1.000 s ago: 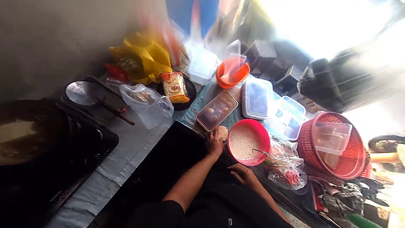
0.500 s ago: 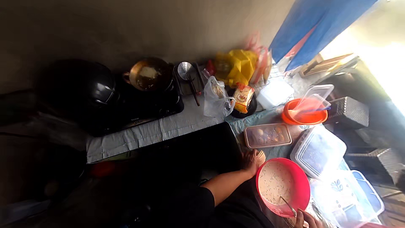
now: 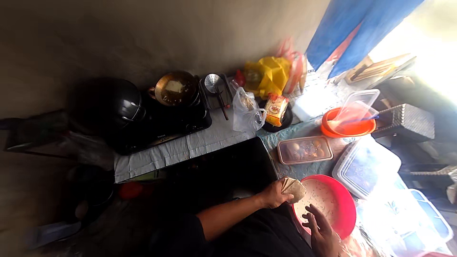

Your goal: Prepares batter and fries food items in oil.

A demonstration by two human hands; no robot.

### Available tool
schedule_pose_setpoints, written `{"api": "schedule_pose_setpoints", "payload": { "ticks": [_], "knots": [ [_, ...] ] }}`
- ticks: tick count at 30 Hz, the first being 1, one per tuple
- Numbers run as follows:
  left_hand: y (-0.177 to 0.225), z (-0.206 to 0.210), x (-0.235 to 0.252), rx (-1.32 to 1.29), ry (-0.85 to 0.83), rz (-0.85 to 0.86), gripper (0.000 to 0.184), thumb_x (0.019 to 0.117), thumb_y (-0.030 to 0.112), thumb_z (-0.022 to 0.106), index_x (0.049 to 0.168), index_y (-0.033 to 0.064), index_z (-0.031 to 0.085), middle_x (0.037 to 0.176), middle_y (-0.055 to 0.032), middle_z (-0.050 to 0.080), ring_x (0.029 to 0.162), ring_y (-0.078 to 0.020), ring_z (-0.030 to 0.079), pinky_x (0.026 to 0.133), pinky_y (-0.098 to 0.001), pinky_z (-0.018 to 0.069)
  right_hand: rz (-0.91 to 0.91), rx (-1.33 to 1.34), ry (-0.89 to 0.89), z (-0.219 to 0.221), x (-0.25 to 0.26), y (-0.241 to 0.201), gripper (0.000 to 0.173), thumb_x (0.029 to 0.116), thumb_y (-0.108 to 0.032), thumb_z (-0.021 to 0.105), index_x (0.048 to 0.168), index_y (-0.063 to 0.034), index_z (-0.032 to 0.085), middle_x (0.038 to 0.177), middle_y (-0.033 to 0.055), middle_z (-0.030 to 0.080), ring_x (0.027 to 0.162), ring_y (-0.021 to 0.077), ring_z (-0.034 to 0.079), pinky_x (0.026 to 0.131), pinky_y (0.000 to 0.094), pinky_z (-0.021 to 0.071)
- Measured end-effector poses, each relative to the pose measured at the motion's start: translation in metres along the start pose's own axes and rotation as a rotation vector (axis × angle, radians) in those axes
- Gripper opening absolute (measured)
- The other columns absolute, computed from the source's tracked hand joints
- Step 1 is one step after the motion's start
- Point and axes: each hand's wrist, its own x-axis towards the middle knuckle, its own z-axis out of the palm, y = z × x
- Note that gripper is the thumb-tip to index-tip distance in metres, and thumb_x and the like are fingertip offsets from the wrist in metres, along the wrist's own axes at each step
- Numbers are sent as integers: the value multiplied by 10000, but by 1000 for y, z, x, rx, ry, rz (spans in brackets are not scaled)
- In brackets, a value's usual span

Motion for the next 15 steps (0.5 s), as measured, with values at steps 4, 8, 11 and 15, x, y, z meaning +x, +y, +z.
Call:
{"api": "schedule_pose_setpoints", "payload": {
  "ticks": [4, 8, 11, 15],
  "knots": [
    [14, 20, 6, 336, -129, 137, 569, 943, 110, 713, 1469, 44, 504, 1306, -171, 664, 1179, -241, 667, 1063, -438, 518, 6, 162, 79, 16, 17, -10, 327, 1001, -232, 615, 1227, 3, 643, 1026, 69, 751, 804, 147, 753, 679, 321, 661],
    [28, 38, 7, 27, -125, 0, 571, 1021, 170, 623, 1548, 114, 411, 1375, -157, 613, 1113, -257, 699, 900, -449, 631, 20, 169, 217, 4, 18, -15, 209, 996, -199, 634, 1066, -4, 664, 867, 44, 720, 726, 117, 703, 651, 301, 620],
    [16, 34, 17, -152, -43, -114, 483, 1097, 230, 455, 1566, 164, 360, 1234, -182, 664, 1041, -331, 711, 841, -498, 634, 168, 129, 328, -18, 23, 0, 234, 1008, -246, 655, 1093, -31, 692, 874, 52, 742, 712, 141, 717, 643, 326, 629],
    [-16, 13, 22, -256, 90, -106, 397, 1119, 180, 341, 1483, 26, 375, 1155, -258, 703, 1026, -380, 728, 899, -510, 616, 302, -532, 404, -51, 9, 39, 494, 996, -419, 627, 1344, -69, 654, 1240, 150, 677, 1122, 310, 653, 966, 503, 545]
  ]
}}
